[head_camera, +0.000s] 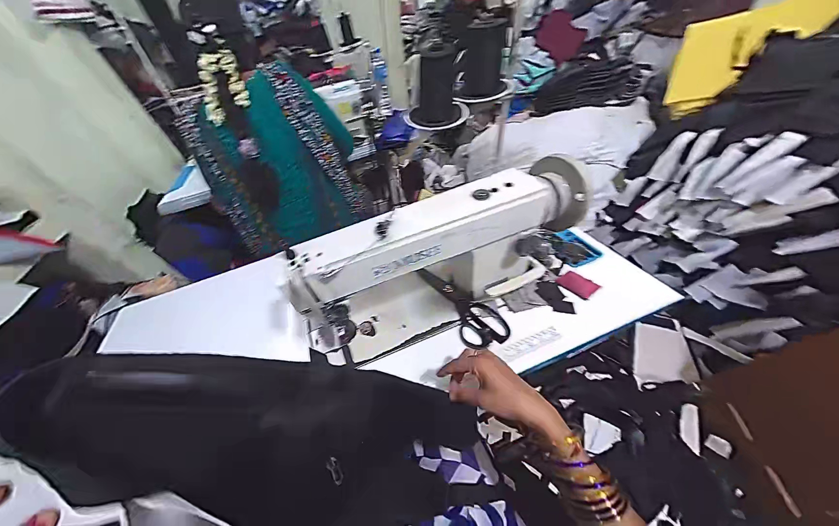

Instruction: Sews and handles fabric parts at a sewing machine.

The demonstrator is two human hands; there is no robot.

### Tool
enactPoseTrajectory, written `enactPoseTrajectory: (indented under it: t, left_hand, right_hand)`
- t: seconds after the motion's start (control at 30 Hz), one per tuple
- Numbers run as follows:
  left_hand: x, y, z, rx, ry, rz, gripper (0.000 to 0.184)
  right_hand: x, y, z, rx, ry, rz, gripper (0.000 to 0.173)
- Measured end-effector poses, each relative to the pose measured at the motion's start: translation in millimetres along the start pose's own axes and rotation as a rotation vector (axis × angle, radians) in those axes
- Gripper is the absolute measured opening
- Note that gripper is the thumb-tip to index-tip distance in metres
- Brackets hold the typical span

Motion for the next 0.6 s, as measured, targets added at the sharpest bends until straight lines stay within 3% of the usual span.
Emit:
enactPoseTrajectory:
  t: [0.03,0.07,0.13,0.17,0.3,0.37,0.4,0.5,0.57,0.6]
  left_hand:
    - [5,-17,-11,-0.079,-0.057,0.075,0.044]
    - [13,-32,-29,-0.261,-0.116,0.087,0.046]
    - [42,-57,-85,-0.716,-0.164,-0.119,0.063]
    - [57,-54,-106,-0.812,-0.116,-0.209,0.065]
    - [87,36,-155,-0.735,0.026,-0.481,0.078]
    - [94,77,-182,-0.654,0.002,-0.672,0.069]
    - [95,92,-190,-0.658,-0.001,-0.753,0.065]
    - [98,134,-185,-0.630,0.029,-0.802,0.061]
    - [105,159,-168,-0.635,0.006,-0.729,0.059]
    - [111,166,-160,-0.650,-0.009,-0.678,0.060]
  right_hand:
    - [-17,15,10,-0.020,0.087,-0.072,0.019]
    - [-32,27,20,-0.043,0.180,-0.108,0.014]
    - [-59,50,32,-0.036,0.293,-0.111,0.014]
    - [-71,58,30,0.016,0.301,-0.087,0.017]
    - [-87,70,-28,0.381,0.053,0.189,0.021]
    - [-74,78,-74,0.445,-0.167,0.372,0.019]
    - [-66,90,-93,0.407,-0.234,0.379,0.020]
    - [-43,148,-101,0.297,-0.145,0.077,0.036]
    - [-38,173,-62,0.441,0.075,-0.126,0.057]
    - [-36,172,-42,0.519,0.139,-0.122,0.065]
Point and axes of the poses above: each hand's wrist, its own x-axis away from the middle knuckle, its own y-axis out of the palm, z = x × y, the point moved 7 cm from there along -x, towards the middle knuckle, and after that the axes turned 8 degrees about z, right-handed, at the moved point
